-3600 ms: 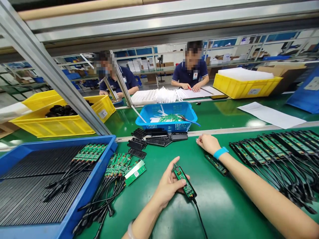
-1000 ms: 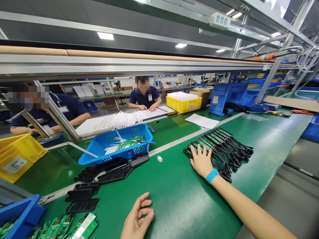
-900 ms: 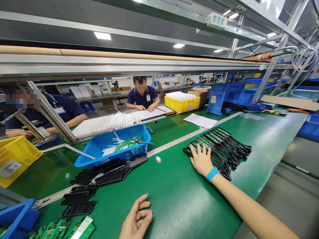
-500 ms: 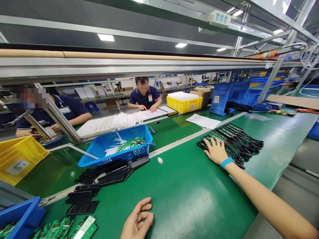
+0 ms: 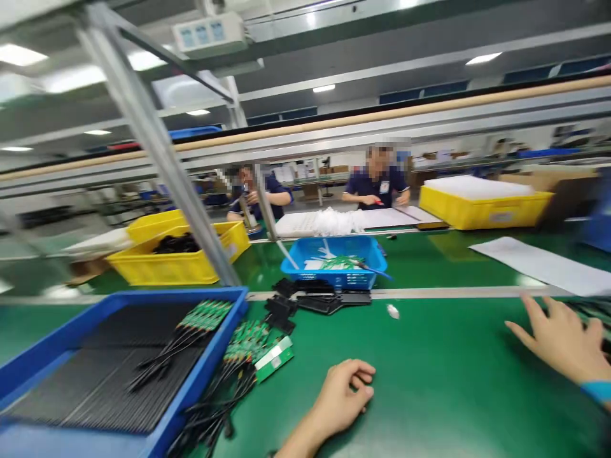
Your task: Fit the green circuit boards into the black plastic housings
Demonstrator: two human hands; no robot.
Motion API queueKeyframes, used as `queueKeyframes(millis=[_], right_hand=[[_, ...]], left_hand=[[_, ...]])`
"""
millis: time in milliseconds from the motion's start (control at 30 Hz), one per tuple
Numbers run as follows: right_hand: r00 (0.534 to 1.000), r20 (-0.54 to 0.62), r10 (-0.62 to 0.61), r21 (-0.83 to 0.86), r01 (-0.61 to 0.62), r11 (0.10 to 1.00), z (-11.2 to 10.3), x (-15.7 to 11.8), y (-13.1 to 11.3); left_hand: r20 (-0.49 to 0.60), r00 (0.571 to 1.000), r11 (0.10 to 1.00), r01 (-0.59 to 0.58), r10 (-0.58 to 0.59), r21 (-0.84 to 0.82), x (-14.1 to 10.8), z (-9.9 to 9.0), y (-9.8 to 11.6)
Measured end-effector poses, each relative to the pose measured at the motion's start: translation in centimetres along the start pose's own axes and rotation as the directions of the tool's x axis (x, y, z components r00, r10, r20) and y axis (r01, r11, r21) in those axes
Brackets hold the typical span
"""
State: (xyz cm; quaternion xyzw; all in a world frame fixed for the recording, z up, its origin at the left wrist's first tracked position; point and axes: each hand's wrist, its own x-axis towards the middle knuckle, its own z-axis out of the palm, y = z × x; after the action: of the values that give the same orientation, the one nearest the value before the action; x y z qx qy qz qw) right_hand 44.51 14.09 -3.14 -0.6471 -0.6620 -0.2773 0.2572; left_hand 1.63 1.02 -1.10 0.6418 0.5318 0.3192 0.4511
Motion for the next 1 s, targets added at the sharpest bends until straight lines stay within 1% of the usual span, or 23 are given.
queueKeyframes(millis=[33, 67, 100, 133, 167, 200, 233, 300, 367, 433, 500, 567, 633, 667, 700, 733, 767, 800, 833, 867, 900, 933, 1000], right_hand=[[0.999, -0.005, -0.034, 0.139, 0.035, 0.99, -0.2, 0.4, -2.4], [0.997, 0.027, -0.07, 0.282, 0.059, 0.958, -0.7, 0.7, -5.0], [0.994, 0.071, -0.08, 0.44, 0.04, 0.897, -1.5, 0.8, -7.9], [0.976, 0.191, -0.107, 0.599, -0.03, 0.8, -2.7, 0.8, -10.9], [0.95, 0.291, -0.109, 0.692, -0.13, 0.71, -4.0, 0.6, -13.7], [0.906, 0.393, -0.159, 0.74, -0.209, 0.64, -5.3, 0.3, -16.5], [0.877, 0.427, -0.222, 0.783, -0.235, 0.575, -6.6, -0.2, -18.9], [0.851, 0.39, -0.352, 0.858, -0.198, 0.474, -8.4, -1.3, -23.1], [0.793, 0.389, -0.469, 0.888, -0.188, 0.419, -9.3, -2.6, -25.9], [0.744, 0.389, -0.544, 0.907, -0.204, 0.37, -9.6, -3.8, -27.5], [0.704, 0.395, -0.59, 0.917, -0.261, 0.302, -9.7, -4.8, -28.2], [0.64, 0.44, -0.63, 0.891, -0.398, 0.218, -9.8, -5.7, -28.5], [0.538, 0.503, -0.676, 0.792, -0.601, 0.112, -10.1, -6.4, -28.7], [0.486, 0.522, -0.701, 0.711, -0.702, 0.043, -10.3, -6.7, -28.8], [0.445, 0.525, -0.726, 0.613, -0.789, -0.04, -10.4, -6.9, -28.9], [0.424, 0.514, -0.746, 0.506, -0.852, -0.135, -10.5, -7.0, -28.9], [0.423, 0.498, -0.757, 0.396, -0.888, -0.235, -10.6, -7.0, -29.0], [0.435, 0.494, -0.753, 0.293, -0.898, -0.327, -10.7, -7.0, -29.1], [0.448, 0.509, -0.734, 0.207, -0.892, -0.401, -10.7, -6.9, -29.0], [0.453, 0.548, -0.703, 0.151, -0.88, -0.449, -10.8, -6.8, -29.0], [0.449, 0.599, -0.663, 0.129, -0.872, -0.473, -10.7, -6.6, -28.8], [0.437, 0.649, -0.622, 0.132, -0.871, -0.473, -10.7, -6.3, -28.7], [0.404, 0.717, -0.568, 0.17, -0.892, -0.42, -10.6, -5.8, -28.1]], left_hand=[[0.002, 1.0, 0.986, -0.025, 0.025, 0.167, -0.2, -0.8, 0.6], [-0.018, 0.999, 0.937, -0.024, 0.033, 0.348, -0.4, -1.8, 1.1], [-0.065, 0.998, 0.869, 0.011, 0.024, 0.494, -0.7, -2.9, 1.4], [-0.133, 0.991, 0.798, 0.072, 0.01, 0.598, -1.0, -4.2, 1.6], [-0.216, 0.976, 0.739, 0.151, -0.008, 0.656, -1.5, -5.5, 1.6], [-0.298, 0.954, 0.701, 0.231, -0.027, 0.675, -2.1, -6.8, 1.4], [-0.368, 0.929, 0.678, 0.297, -0.043, 0.672, -2.7, -8.0, 1.1], [-0.459, 0.886, 0.645, 0.387, -0.062, 0.659, -3.9, -10.3, 0.1], [-0.496, 0.866, 0.655, 0.414, -0.069, 0.632, -5.1, -12.1, -1.0], [-0.515, 0.856, 0.7, 0.395, -0.046, 0.594, -6.1, -13.6, -1.8], [-0.554, 0.832, 0.762, 0.355, 0.005, 0.541, -6.6, -14.6, -1.8], [-0.608, 0.792, 0.818, 0.318, 0.047, 0.478, -6.6, -14.8, -1.2], [-0.629, 0.777, 0.907, 0.24, 0.033, 0.345, -6.0, -14.1, 0.0], [-0.607, 0.795, 0.958, 0.173, 0.002, 0.229, -5.6, -13.3, 0.6], [-0.553, 0.833, 0.99, 0.098, -0.028, 0.098, -5.0, -12.4, 1.2], [-0.472, 0.881, 0.999, 0.031, -0.036, -0.018, -4.3, -11.4, 1.6], [-0.381, 0.925, 0.999, 0.0, -0.013, -0.033, -3.6, -10.5, 1.9], [-0.3, 0.954, 0.998, -0.006, 0.022, 0.055, -2.8, -9.7, 2.1], [-0.248, 0.968, 0.975, 0.01, 0.047, 0.223, -2.0, -9.3, 2.0], [-0.233, 0.971, 0.915, 0.042, 0.058, 0.401, -1.1, -9.3, 1.8], [-0.257, 0.965, 0.835, 0.094, 0.058, 0.543, -0.3, -9.7, 1.4], [-0.312, 0.949, 0.763, 0.163, 0.053, 0.625, 0.5, -10.4, 0.9], [-0.426, 0.904, 0.688, 0.29, 0.031, 0.666, 1.7, -12.7, -0.2]])
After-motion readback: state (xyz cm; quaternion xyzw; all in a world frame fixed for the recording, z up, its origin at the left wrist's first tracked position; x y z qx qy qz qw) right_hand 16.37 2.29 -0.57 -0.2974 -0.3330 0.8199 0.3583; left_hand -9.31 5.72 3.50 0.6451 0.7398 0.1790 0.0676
